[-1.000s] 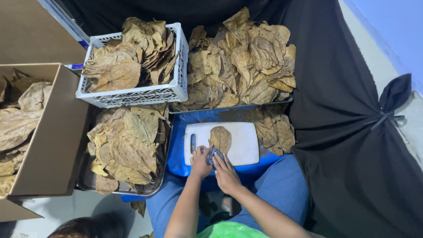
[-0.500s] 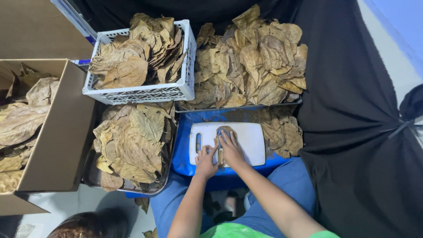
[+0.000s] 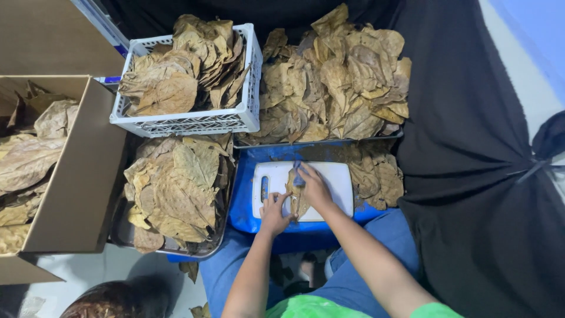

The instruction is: The person sits on a stool and repeatedly wipes dried leaves on a white cutting board using a small cloth. They pick up leaves from nearby trays and crates, wipe each one, and place them back. The hands and leaves remain in view throughout.

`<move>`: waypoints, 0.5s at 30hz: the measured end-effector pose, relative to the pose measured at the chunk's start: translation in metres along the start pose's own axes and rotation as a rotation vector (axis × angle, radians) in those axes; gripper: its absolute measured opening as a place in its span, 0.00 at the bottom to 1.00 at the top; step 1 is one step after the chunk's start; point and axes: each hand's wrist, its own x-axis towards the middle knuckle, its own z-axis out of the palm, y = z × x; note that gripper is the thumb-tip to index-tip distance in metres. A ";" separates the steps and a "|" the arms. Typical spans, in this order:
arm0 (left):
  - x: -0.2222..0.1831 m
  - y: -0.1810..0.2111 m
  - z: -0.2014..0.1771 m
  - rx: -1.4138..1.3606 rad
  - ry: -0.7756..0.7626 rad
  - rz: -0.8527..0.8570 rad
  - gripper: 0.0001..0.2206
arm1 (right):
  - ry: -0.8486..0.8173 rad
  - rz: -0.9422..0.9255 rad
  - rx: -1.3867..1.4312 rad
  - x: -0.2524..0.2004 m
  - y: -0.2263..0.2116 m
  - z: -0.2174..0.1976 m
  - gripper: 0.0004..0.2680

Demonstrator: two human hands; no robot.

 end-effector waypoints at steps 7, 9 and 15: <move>-0.014 0.018 -0.006 0.035 -0.017 -0.022 0.37 | 0.064 0.049 0.151 -0.077 -0.006 0.008 0.19; -0.006 0.010 0.001 0.084 -0.003 0.000 0.35 | 0.055 0.029 0.127 -0.095 -0.029 -0.001 0.17; -0.007 0.014 0.001 0.165 -0.010 -0.024 0.30 | -0.435 0.160 -0.038 -0.120 -0.103 -0.053 0.21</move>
